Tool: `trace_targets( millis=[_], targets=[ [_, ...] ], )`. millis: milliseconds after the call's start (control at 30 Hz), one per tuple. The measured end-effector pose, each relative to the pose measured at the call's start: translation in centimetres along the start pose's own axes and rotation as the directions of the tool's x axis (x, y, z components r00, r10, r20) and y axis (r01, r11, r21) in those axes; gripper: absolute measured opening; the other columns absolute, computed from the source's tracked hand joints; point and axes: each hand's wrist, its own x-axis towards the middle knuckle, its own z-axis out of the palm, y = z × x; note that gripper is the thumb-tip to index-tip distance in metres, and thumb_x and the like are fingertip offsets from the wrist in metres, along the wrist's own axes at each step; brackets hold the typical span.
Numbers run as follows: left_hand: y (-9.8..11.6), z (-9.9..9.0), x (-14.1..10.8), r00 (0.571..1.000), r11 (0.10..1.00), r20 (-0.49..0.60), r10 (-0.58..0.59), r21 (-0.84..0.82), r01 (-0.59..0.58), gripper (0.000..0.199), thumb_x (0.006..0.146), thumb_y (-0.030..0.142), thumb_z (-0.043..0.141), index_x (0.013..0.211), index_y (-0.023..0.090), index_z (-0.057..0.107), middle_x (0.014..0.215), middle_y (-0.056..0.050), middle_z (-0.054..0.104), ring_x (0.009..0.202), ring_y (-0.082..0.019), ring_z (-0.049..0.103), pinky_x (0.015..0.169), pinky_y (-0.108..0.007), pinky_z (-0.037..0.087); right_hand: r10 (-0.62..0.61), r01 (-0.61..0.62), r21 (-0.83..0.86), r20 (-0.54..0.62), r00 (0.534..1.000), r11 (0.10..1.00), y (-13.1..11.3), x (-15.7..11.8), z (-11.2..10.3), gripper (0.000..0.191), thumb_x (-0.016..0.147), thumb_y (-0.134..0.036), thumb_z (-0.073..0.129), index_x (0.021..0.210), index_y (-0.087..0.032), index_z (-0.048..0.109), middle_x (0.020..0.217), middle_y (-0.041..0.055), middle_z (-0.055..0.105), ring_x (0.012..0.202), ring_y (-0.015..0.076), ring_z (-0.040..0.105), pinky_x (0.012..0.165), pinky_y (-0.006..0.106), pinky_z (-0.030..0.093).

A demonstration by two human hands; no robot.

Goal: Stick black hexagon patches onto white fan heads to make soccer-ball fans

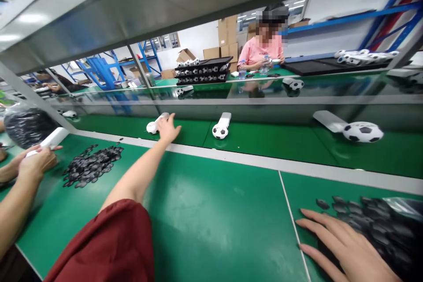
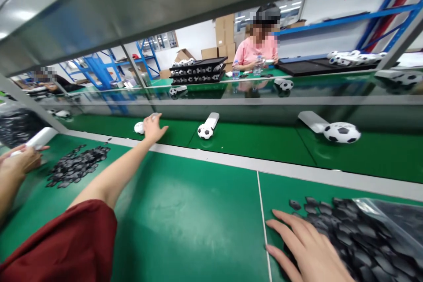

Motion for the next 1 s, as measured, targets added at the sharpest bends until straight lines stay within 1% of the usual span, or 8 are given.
trace_targets(
  millis=[100,233,367,500,667,767,867,1000],
  targets=[
    [-4.5,-1.8,2.0,0.989,0.983,0.04,-0.145,0.119,0.139,0.061,0.069,0.029,0.061,0.126,0.022,0.039,0.137,-0.016,0.024,0.127,-0.041,0.017,0.094,-0.054,0.027,0.03,-0.03,0.001,0.03,0.999,1.0,-0.2,-0.1,-0.1,0.038,0.076,-0.05,0.054,0.109,-0.031,0.058,0.12,0.0031,0.054,0.106,0.0254,0.052,0.085,0.041,0.046],
    [-6.6,-1.9,2.2,0.966,0.962,0.153,-0.209,0.207,0.175,0.059,0.067,0.025,0.06,0.122,0.019,0.041,0.118,-0.016,0.043,0.106,-0.031,0.049,0.085,-0.04,0.042,0.051,-0.052,0.013,0.02,0.998,0.999,-0.9,0.6,-0.6,0.033,0.077,-0.05,0.052,0.104,-0.032,0.061,0.116,0.0028,0.057,0.103,0.0245,0.054,0.083,0.04,0.047],
    [-4.9,-1.7,1.5,0.973,0.964,0.179,-0.145,0.246,0.099,0.053,0.07,0.03,0.053,0.121,0.017,0.041,0.117,-0.017,0.041,0.093,-0.028,0.058,0.079,-0.036,0.045,0.061,-0.063,0.054,0.048,0.997,0.997,-2.0,1.8,-2.2,0.03,0.079,-0.048,0.051,0.101,-0.032,0.062,0.112,0.0036,0.06,0.099,0.0245,0.057,0.08,0.039,0.049],
    [-2.0,-3.9,-0.2,0.972,0.964,0.233,0.022,0.254,-0.082,0.046,0.07,0.039,0.051,0.11,0.018,0.047,0.117,-0.013,0.044,0.092,-0.028,0.059,0.076,-0.035,0.045,0.106,-0.128,0.156,0.14,0.984,0.979,-2.5,2.1,-4.1,0.032,0.073,-0.047,0.059,0.1,-0.03,0.063,0.115,0.0054,0.058,0.106,0.0273,0.052,0.087,0.043,0.045],
    [1.4,-7.7,-7.4,0.917,0.92,0.345,0.201,0.255,-0.298,0.045,0.071,0.052,0.047,0.104,0.021,0.05,0.101,-0.007,0.055,0.082,-0.027,0.06,0.066,-0.033,0.045,0.075,-0.15,0.279,0.261,0.962,0.948,-2.2,1.8,-5.2,0.038,0.067,-0.038,0.068,0.102,-0.029,0.06,0.113,0.0053,0.057,0.105,0.0265,0.05,0.09,0.042,0.041],
    [3.4,-9.1,-13.2,0.846,0.843,0.444,0.297,0.294,-0.45,0.048,0.075,0.053,0.041,0.109,0.02,0.046,0.107,-0.011,0.053,0.072,-0.026,0.061,0.059,-0.033,0.044,0.085,-0.149,0.255,0.242,0.966,0.955,-2.2,2.0,-5.3,0.022,0.075,-0.026,0.061,0.097,-0.026,0.061,0.096,0.0047,0.061,0.091,0.0224,0.055,0.082,0.038,0.044],
    [5.2,-10.3,-17.3,0.762,0.851,0.547,0.346,0.158,-0.5,0.051,0.076,0.054,0.042,0.113,0.019,0.045,0.11,-0.012,0.05,0.074,-0.026,0.061,0.06,-0.035,0.046,0.046,-0.085,0.194,0.195,0.98,0.977,-2.6,2.3,-5.4,0.009,0.078,-0.023,0.057,0.086,-0.023,0.062,0.085,0.0029,0.062,0.081,0.0203,0.055,0.075,0.035,0.043],
    [6.2,-11.8,-17.9,0.485,0.806,0.707,0.514,-0.206,-0.555,0.076,0.063,0.04,0.065,0.13,0.031,0.03,0.132,-0.008,0.038,0.097,-0.025,0.057,0.075,-0.032,0.048,-0.012,-0.005,0.113,0.148,0.989,0.994,-3.2,2.7,-5.6,0.011,0.083,-0.021,0.051,0.081,-0.022,0.062,0.08,0.0023,0.062,0.079,0.0192,0.056,0.07,0.033,0.041]
  ],
)
